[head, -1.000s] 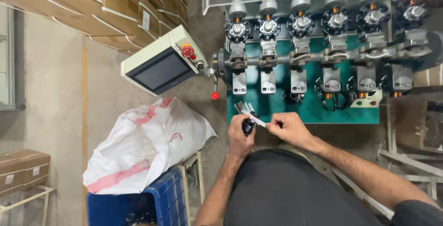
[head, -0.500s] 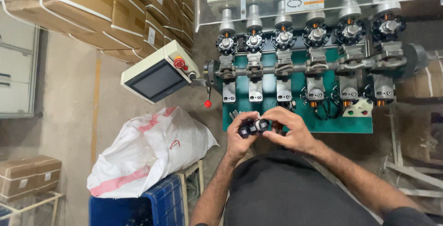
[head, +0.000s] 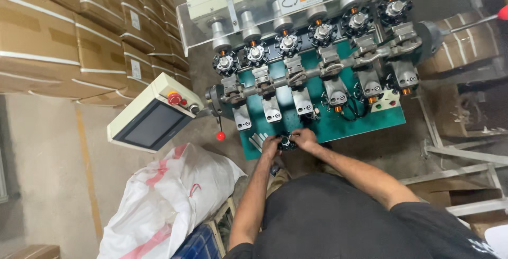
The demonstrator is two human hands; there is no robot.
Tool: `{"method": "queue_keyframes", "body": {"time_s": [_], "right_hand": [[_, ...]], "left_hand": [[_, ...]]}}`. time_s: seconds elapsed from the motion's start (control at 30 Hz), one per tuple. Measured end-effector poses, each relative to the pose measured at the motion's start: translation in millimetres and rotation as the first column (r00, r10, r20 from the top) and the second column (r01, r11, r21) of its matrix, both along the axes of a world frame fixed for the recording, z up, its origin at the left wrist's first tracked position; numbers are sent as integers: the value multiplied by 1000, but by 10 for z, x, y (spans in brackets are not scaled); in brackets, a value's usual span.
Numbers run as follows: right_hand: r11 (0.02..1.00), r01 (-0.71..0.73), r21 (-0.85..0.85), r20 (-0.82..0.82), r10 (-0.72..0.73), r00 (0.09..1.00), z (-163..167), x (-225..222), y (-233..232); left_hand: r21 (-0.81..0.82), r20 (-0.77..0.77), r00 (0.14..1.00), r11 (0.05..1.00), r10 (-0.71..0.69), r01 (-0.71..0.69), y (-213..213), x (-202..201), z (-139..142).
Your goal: The person stands at an industrial multi-station machine, picks up black cylindrical wound components, turns and fits them by hand, and reaches into a blue bin to retrieve more parts. They also handle a roll of tape and small white strips on the machine table while working with the components.
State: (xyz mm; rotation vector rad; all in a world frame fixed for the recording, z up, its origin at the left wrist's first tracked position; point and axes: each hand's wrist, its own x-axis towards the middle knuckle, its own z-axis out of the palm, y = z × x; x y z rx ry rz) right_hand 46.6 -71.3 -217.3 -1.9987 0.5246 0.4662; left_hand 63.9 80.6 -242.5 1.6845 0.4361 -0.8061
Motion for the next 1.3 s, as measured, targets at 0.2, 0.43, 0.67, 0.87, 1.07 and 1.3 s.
{"method": "queue_keyframes", "body": {"time_s": [0.2,0.43,0.67,0.87,1.07,1.3], "right_hand": [[802,353,482,16,-411,911,300,-383,-360],[667,563,488,222,-718,659,1019,-242,-1117],[658,615,434,120,-719,684,1053,124,-1089],[487,604,631,-455,-398,796,802,-13,-1339],[445,601,664,-745,322,584,519,-71,-1555],[965,-168,200,320,98,942,471,-319,-1486]], "left_hand": [[275,561,817,961,-137,-27,-602,143,225],[-379,360,924,925,131,17,-1776,289,689],[-423,192,927,880,322,-218,-2136,410,771],[-38,246,954,981,-173,188,-1905,156,638],[410,779,301,809,-551,420,-1359,-448,618],[112,480,877,993,-12,-47,-1057,-478,714]]}}
